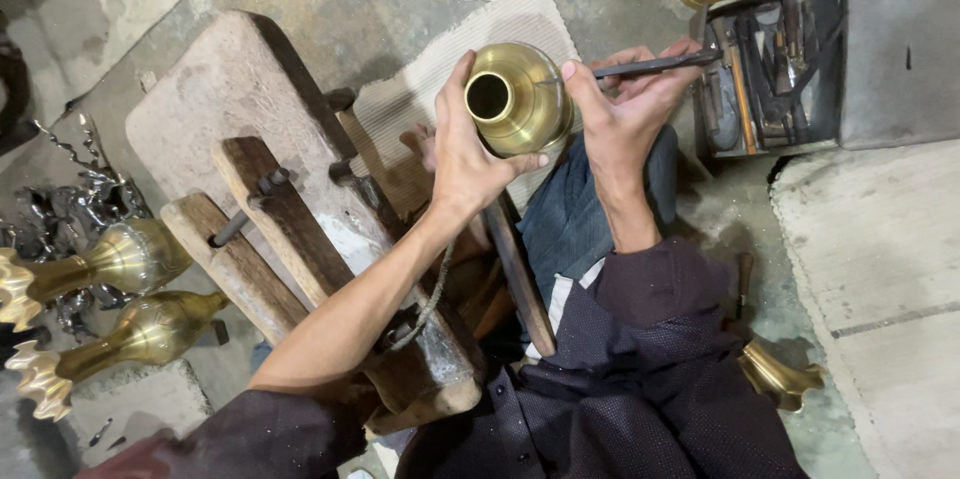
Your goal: The person sits on the floor holding a brass vase against a wooden jig and engraves decorative lines onto its surface with a pointed scribe, rotating the vase to reach different areas. They then reposition the vase and continue engraving the flared rim section of another vase.
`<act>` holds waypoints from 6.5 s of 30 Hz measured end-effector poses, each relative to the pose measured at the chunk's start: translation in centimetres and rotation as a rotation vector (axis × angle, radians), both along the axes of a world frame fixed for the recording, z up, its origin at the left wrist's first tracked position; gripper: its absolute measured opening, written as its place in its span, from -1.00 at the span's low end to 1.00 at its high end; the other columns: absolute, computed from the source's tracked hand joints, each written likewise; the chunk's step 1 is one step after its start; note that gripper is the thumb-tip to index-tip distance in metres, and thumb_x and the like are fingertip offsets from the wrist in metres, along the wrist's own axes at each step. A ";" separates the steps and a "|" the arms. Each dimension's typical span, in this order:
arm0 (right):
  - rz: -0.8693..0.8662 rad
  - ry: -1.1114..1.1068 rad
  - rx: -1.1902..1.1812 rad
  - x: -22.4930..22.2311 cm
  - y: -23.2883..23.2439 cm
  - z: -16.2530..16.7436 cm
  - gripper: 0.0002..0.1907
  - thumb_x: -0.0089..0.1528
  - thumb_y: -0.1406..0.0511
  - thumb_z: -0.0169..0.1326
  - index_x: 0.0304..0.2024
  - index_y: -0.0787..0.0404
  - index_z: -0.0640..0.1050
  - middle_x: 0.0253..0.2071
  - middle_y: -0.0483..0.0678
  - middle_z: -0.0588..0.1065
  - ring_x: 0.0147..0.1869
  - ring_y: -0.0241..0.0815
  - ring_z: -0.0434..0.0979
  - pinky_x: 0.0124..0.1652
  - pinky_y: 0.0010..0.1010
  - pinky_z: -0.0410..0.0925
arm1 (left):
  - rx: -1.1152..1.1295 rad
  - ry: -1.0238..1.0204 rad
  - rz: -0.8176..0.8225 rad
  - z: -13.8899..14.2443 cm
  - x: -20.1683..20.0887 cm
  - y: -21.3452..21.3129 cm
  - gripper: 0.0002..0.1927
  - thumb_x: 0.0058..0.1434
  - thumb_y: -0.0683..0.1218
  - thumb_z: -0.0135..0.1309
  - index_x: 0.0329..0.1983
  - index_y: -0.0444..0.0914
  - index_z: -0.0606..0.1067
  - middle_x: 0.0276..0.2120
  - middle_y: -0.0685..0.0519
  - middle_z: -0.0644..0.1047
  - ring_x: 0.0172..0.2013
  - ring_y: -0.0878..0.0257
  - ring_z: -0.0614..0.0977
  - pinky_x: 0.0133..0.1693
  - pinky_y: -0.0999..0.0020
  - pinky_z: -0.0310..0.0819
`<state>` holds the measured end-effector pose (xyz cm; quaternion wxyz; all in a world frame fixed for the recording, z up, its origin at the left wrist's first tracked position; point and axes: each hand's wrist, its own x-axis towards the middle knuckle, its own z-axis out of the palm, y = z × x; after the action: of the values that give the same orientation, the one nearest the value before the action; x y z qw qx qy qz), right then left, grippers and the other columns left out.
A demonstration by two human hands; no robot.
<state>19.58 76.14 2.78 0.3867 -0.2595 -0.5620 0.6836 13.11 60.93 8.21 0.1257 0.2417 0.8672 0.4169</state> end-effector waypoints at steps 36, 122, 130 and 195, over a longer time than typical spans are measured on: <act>-0.012 -0.057 0.009 0.0 -0.1 1.1 -0.14 0.19 0.43 0.40 0.27 0.33 0.05 -0.25 -0.06 0.45 -0.17 -0.32 0.43 -0.09 -0.52 0.30 | -0.153 0.118 -0.066 1.1 -0.5 -0.4 0.38 -0.35 0.02 0.62 0.43 -0.37 -0.01 0.32 -0.43 0.06 0.30 -0.28 0.31 0.22 0.01 0.38; -0.067 -0.047 0.016 1.6 -2.2 -0.5 -0.13 0.27 0.42 0.41 0.33 0.32 0.02 -0.20 -0.04 0.45 -0.15 -0.30 0.47 -0.11 -0.52 0.33 | -0.085 0.105 -0.138 0.9 -0.5 -1.5 0.38 -0.21 0.02 0.60 0.49 -0.41 -0.09 0.38 -0.32 0.17 0.38 -0.21 0.31 0.36 0.05 0.30; -0.086 -0.026 0.034 1.3 -2.4 -0.6 -0.02 0.27 0.39 0.41 0.40 0.33 -0.07 -0.19 -0.05 0.46 -0.12 -0.30 0.50 -0.08 -0.50 0.35 | -0.262 0.015 0.051 1.7 0.4 -0.5 0.31 -0.30 0.13 0.61 0.36 -0.42 0.05 0.26 -0.30 0.27 0.21 -0.20 0.47 0.14 0.05 0.47; -0.086 -0.021 0.044 1.3 -2.9 -0.9 -0.22 0.33 0.41 0.39 0.24 0.19 0.04 -0.21 -0.02 0.46 -0.12 -0.28 0.53 -0.10 -0.51 0.35 | -0.073 0.095 -0.182 0.5 -1.5 -2.2 0.33 -0.11 0.12 0.57 0.52 -0.34 -0.05 0.32 -0.34 0.25 0.28 -0.23 0.43 0.25 0.01 0.46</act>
<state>20.89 73.25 1.84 0.4154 -0.2818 -0.5694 0.6510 11.57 58.71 8.75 0.1305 0.3341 0.8612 0.3601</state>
